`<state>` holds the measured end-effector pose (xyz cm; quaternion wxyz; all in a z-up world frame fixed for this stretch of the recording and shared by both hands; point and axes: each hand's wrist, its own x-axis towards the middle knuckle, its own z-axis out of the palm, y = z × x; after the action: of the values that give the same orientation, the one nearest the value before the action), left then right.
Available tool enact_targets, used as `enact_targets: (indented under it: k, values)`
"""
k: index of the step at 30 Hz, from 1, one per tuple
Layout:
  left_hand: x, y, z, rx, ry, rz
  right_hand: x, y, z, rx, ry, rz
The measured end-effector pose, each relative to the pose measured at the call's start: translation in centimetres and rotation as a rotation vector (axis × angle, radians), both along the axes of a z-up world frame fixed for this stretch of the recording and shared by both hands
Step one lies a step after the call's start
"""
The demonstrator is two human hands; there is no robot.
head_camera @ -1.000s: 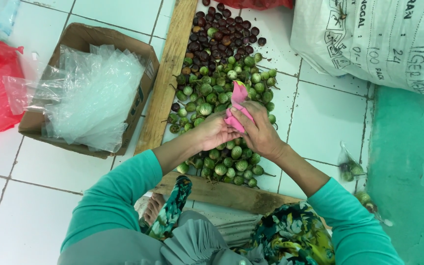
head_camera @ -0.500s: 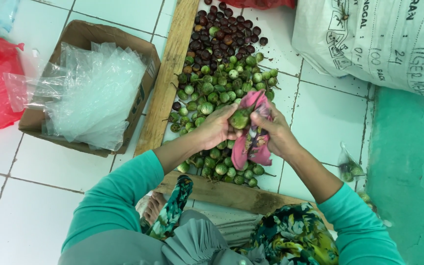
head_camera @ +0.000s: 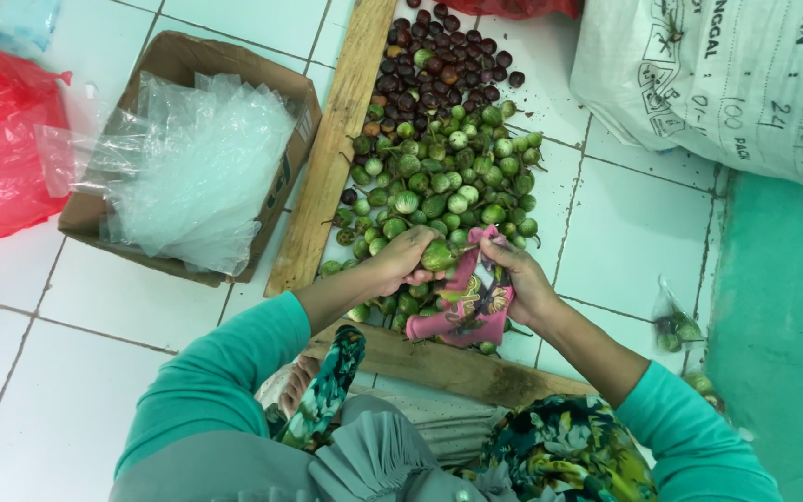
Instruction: The person wipes small green vegetables and dark round fruit with a cloth, then places the vegetables into small plastic bags and ties them.
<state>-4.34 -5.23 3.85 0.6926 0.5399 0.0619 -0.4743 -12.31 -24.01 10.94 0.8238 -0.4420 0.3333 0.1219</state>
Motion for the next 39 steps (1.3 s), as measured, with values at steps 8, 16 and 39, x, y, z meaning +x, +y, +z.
enact_targets:
  k: [8, 16, 39]
  values:
    - [0.9, 5.8, -2.2, 0.114, 0.052, 0.072, -2.5, 0.5, -4.2, -0.536, 0.027, 0.686]
    - [1.6, 6.1, -3.2, 0.034, 0.091, 0.109, 3.2, 7.0, -1.7, -0.630, -0.379, 0.592]
    - [11.9, 35.3, -3.1, 1.491, -0.488, -0.392, 8.2, 8.1, -4.6, -0.494, -0.517, 0.411]
